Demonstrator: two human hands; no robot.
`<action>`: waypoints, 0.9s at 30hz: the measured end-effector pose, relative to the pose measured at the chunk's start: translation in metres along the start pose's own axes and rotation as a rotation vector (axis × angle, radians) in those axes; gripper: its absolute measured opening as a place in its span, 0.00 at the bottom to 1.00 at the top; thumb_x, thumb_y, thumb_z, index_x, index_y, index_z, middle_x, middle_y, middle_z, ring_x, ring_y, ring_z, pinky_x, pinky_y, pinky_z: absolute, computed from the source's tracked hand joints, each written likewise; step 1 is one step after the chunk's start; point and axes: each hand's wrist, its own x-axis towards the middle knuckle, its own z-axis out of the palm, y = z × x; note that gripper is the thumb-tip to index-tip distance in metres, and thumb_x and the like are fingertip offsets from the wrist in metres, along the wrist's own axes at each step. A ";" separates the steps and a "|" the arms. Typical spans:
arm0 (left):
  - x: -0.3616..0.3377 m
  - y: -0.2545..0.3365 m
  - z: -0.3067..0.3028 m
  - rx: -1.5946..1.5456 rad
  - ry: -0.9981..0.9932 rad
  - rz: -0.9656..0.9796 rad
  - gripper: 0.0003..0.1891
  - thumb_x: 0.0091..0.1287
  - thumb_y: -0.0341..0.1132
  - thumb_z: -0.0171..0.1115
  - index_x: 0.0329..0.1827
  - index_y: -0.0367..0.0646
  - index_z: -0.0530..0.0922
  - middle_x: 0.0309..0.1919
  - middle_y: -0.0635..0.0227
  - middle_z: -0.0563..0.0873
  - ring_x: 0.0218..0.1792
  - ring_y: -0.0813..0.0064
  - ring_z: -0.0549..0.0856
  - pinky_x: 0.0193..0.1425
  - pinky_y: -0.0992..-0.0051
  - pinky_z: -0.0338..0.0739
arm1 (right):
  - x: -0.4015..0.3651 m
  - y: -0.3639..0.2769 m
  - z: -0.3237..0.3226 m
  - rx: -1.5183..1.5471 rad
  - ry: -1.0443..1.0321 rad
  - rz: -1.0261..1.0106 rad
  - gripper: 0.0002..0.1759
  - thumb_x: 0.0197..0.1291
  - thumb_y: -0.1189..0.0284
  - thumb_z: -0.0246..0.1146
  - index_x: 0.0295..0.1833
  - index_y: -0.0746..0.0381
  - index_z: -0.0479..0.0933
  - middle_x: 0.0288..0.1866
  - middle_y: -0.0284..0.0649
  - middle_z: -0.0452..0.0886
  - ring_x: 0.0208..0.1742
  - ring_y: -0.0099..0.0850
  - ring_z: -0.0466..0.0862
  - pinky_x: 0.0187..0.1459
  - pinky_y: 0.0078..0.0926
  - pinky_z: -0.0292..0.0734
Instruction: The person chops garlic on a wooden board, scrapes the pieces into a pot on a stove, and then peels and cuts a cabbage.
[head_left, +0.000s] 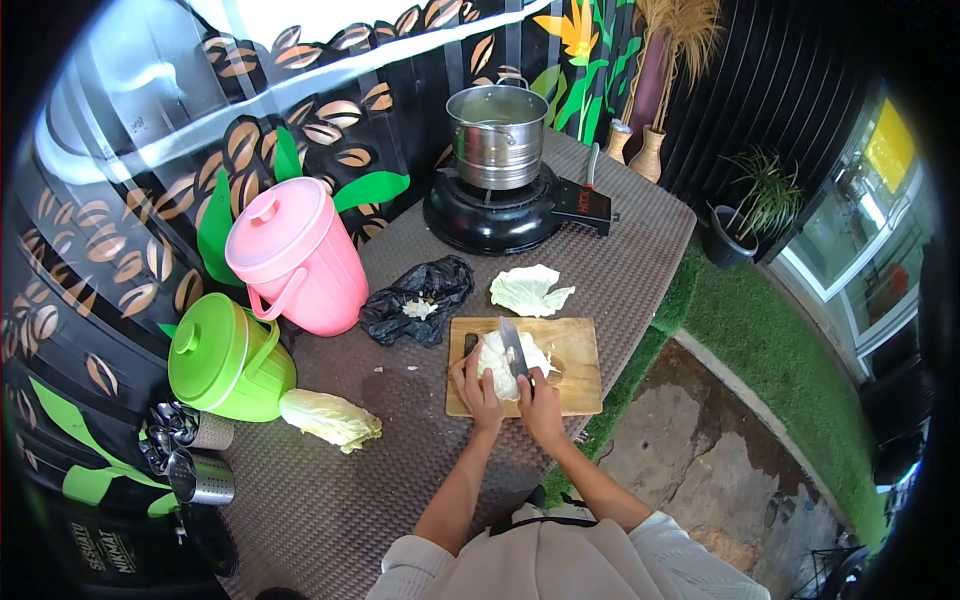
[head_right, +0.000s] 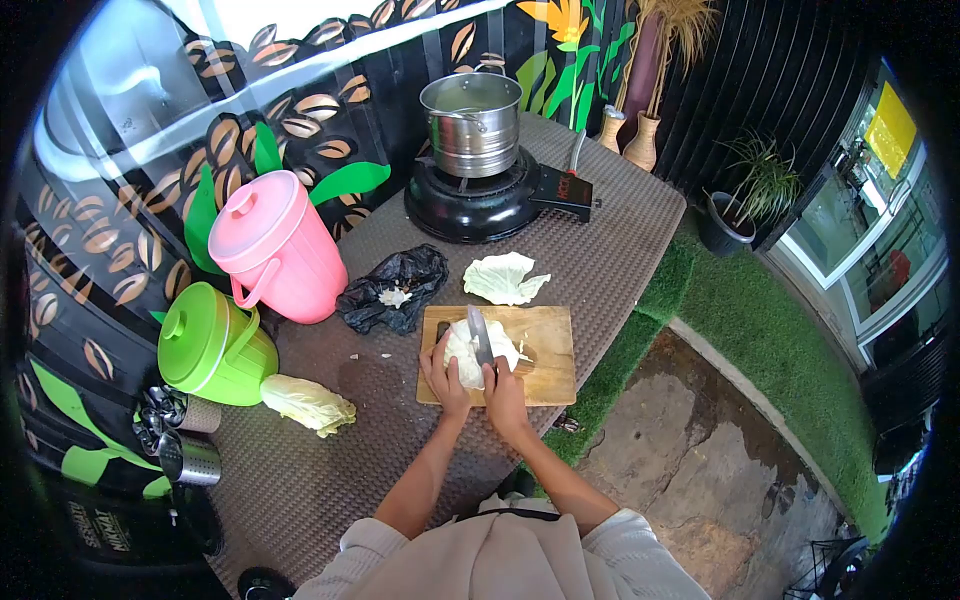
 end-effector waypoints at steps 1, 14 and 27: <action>0.000 -0.001 -0.003 0.003 -0.001 0.000 0.20 0.71 0.39 0.54 0.62 0.40 0.78 0.47 0.56 0.76 0.50 0.59 0.74 0.59 0.63 0.67 | 0.003 -0.002 -0.003 0.002 -0.001 0.002 0.11 0.72 0.67 0.56 0.46 0.67 0.71 0.18 0.53 0.75 0.20 0.50 0.79 0.23 0.43 0.69; 0.032 0.008 -0.014 -0.021 -0.279 -0.268 0.17 0.65 0.33 0.65 0.55 0.38 0.76 0.52 0.54 0.75 0.55 0.63 0.75 0.61 0.68 0.68 | -0.015 -0.009 -0.031 -0.005 -0.029 0.044 0.09 0.71 0.72 0.56 0.47 0.68 0.69 0.31 0.61 0.79 0.34 0.62 0.81 0.33 0.50 0.72; 0.008 0.020 0.007 -0.032 -0.052 -0.139 0.15 0.65 0.26 0.58 0.55 0.37 0.81 0.52 0.60 0.80 0.56 0.62 0.77 0.64 0.66 0.68 | -0.014 -0.005 -0.033 0.007 -0.042 0.104 0.13 0.72 0.70 0.55 0.53 0.69 0.67 0.33 0.63 0.80 0.36 0.64 0.81 0.34 0.55 0.73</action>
